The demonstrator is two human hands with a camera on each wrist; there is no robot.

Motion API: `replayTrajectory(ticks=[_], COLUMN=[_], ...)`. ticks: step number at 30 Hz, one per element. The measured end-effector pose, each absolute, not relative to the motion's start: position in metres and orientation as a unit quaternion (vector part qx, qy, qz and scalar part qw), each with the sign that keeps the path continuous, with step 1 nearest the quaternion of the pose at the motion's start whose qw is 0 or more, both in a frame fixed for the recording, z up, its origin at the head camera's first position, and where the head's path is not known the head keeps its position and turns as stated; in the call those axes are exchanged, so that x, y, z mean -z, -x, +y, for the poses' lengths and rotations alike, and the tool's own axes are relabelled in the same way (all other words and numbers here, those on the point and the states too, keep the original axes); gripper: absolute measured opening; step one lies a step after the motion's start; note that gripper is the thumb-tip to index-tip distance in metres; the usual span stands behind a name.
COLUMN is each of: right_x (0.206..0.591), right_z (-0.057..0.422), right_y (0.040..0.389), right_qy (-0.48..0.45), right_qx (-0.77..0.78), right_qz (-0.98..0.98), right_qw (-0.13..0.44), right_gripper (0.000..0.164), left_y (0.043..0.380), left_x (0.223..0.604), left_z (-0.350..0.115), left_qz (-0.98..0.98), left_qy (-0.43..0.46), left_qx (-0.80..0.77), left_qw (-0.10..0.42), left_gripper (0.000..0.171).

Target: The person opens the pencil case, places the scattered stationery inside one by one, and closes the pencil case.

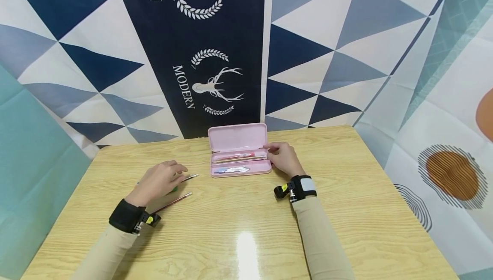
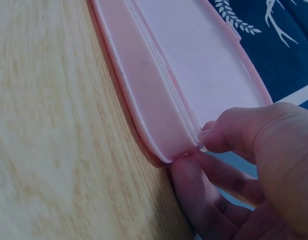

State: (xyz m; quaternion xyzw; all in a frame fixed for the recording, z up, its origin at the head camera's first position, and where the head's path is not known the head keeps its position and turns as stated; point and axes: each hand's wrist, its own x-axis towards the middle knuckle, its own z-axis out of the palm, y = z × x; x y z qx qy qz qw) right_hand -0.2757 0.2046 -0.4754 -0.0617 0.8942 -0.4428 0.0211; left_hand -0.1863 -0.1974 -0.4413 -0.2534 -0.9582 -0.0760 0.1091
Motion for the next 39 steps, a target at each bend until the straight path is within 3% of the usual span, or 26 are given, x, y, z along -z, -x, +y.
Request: replayTrajectory(ticks=[14,39], right_x=[0.471,0.473], right_z=[0.204,0.204], right_y=[0.273,0.274], right_qy=[0.060,0.063], right_qx=[0.439,0.438], right_qz=[0.896,0.896], right_qw=[0.025,0.028], right_gripper=[0.032,0.031], left_y=[0.175,0.162], left_x=[0.439,0.435], left_z=[-0.222,-0.264], left_qz=[-0.960,-0.965], left_qy=[0.252,0.227], left_qx=[0.104,0.121], left_qw=[0.067,0.048], left_gripper=[0.022,0.023])
